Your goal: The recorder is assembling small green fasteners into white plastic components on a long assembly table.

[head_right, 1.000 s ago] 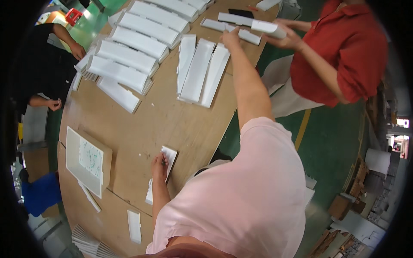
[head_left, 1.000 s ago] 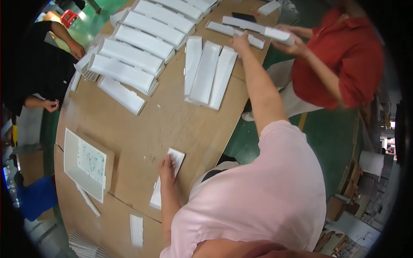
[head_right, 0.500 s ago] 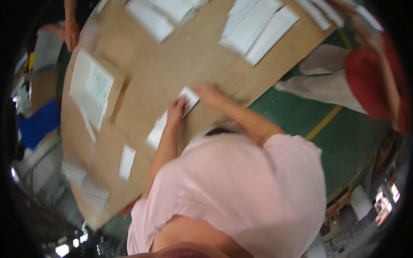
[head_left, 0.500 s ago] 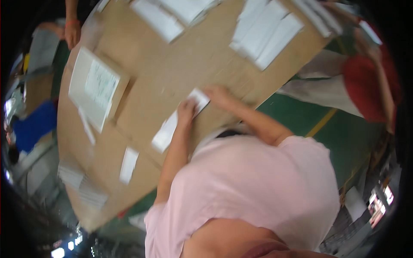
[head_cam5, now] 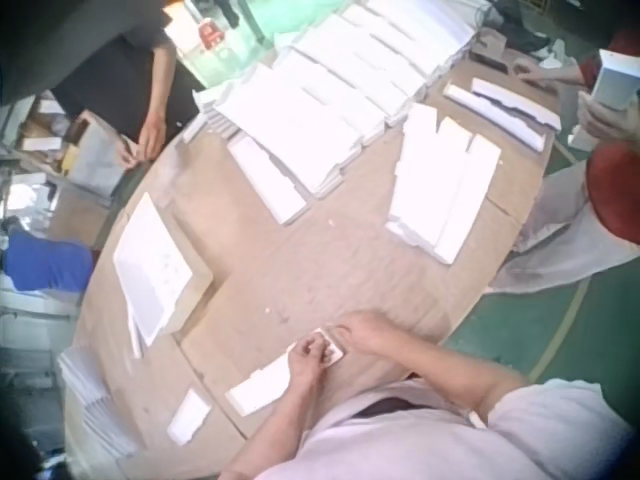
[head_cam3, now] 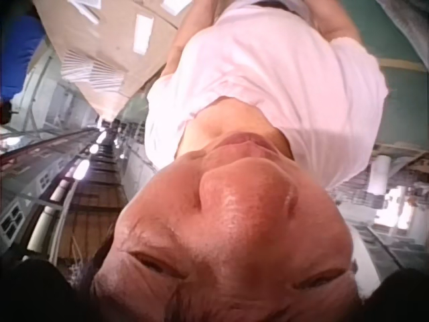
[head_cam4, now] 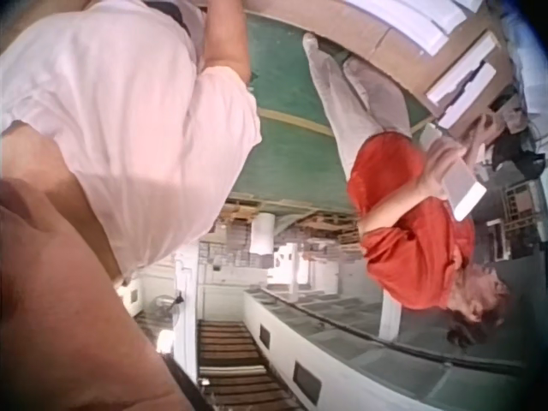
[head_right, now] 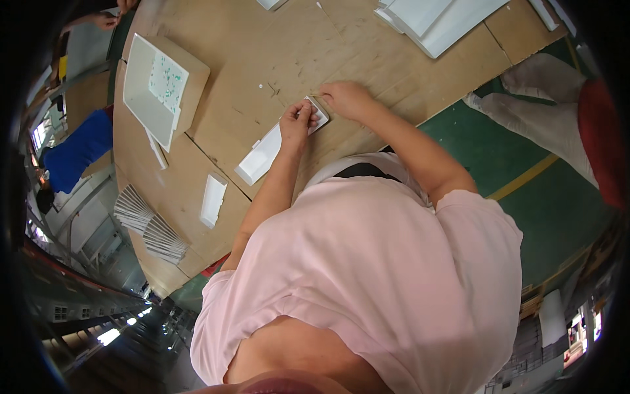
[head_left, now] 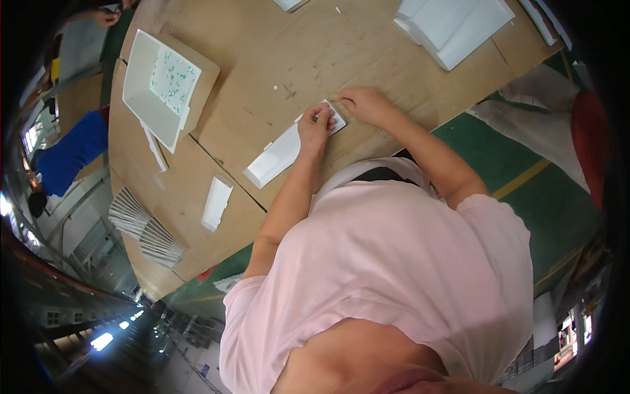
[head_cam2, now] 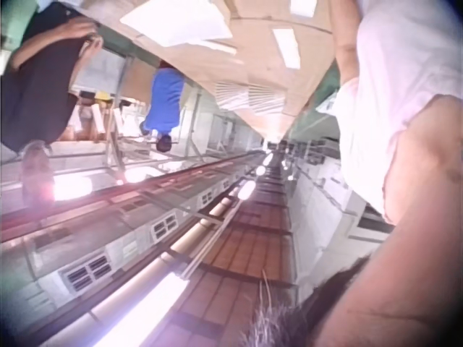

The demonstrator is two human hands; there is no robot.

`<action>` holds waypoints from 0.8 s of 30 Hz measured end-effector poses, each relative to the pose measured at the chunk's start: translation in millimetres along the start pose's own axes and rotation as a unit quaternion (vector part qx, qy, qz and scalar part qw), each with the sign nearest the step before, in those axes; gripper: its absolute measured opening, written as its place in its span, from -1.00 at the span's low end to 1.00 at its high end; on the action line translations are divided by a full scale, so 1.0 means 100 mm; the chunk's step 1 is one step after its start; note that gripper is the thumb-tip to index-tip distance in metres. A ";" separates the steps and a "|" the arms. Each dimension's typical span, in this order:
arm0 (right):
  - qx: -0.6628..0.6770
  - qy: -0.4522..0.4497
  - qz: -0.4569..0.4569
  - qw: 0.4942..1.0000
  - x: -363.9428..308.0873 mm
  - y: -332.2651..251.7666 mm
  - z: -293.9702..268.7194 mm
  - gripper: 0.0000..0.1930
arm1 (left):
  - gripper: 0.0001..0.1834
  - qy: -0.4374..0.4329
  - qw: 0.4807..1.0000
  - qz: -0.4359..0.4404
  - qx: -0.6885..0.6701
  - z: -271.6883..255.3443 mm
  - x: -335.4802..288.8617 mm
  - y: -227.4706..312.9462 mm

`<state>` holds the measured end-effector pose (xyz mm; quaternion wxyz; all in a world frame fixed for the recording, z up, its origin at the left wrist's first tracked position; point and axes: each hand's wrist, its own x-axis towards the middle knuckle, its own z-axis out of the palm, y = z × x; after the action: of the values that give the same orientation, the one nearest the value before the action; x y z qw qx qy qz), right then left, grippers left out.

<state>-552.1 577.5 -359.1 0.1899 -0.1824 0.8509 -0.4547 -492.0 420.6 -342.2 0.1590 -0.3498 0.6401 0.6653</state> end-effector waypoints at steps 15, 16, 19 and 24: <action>-0.191 -0.179 -0.118 0.958 0.23 -0.03 -0.16 -0.78 | -0.83 0.034 0.999 0.011 -0.016 0.00 0.16 -0.23; -0.244 -0.199 -0.154 0.937 0.29 -0.16 -0.21 -0.80 | -0.84 0.023 1.000 0.012 -0.018 -0.02 0.17 -0.25; -0.293 -0.246 -0.151 0.912 0.35 -0.32 -0.29 -0.81 | -0.84 0.020 1.000 0.016 -0.004 0.05 0.12 -0.20; -0.187 -0.197 -0.101 0.957 0.23 -0.25 -0.17 -0.82 | -0.86 0.017 0.999 0.028 -0.013 0.10 0.05 -0.13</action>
<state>-576.9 565.6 -332.7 0.2691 -0.3854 0.8437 -0.2591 -489.1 430.9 -355.8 0.1245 -0.3449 0.6436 0.6718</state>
